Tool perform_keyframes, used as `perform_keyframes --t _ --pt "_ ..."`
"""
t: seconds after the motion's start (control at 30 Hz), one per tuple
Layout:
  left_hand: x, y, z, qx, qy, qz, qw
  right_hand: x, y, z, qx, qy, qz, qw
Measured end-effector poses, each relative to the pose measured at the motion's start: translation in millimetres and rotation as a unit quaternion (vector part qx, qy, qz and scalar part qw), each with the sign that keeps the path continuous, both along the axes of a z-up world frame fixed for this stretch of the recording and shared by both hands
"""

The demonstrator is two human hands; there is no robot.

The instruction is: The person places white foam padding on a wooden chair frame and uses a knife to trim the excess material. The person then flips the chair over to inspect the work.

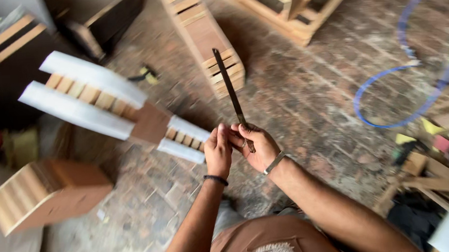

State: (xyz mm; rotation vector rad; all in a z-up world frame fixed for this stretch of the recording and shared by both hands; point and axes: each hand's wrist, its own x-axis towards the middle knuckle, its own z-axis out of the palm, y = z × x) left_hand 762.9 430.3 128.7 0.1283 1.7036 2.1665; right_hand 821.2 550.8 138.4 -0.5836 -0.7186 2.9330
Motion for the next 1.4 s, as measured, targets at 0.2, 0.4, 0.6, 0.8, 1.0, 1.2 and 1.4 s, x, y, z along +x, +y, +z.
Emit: perform_keyframes --t 0.2,0.4,0.6,0.8,1.0,1.2,1.4 --pt "-99 -148 8 -0.019 -0.014 0.106 0.994 -120 -142 -6 -0.020 0.002 0.076 0.997" --pt "-174 -220 21 -0.001 -0.045 0.188 0.981 -204 -213 0 0.007 0.019 0.140 0.990" --pt "-243 -284 23 0.008 -0.112 0.218 0.970 -298 -271 20 0.098 -0.013 0.227 0.969" --pt "-302 -362 7 -0.091 -0.149 0.212 0.962 -384 -309 34 0.431 -0.015 0.270 0.861" --pt "-443 -444 -30 -0.164 -0.068 0.161 0.971 -478 -335 32 0.615 -0.047 0.254 0.745" --pt "-621 -521 -51 -0.311 0.071 0.084 0.944 -571 -409 51 0.602 -0.018 0.168 0.781" --pt "-719 -560 -46 -0.460 0.309 -0.193 0.809 -623 -475 88 0.692 -0.175 0.120 0.690"
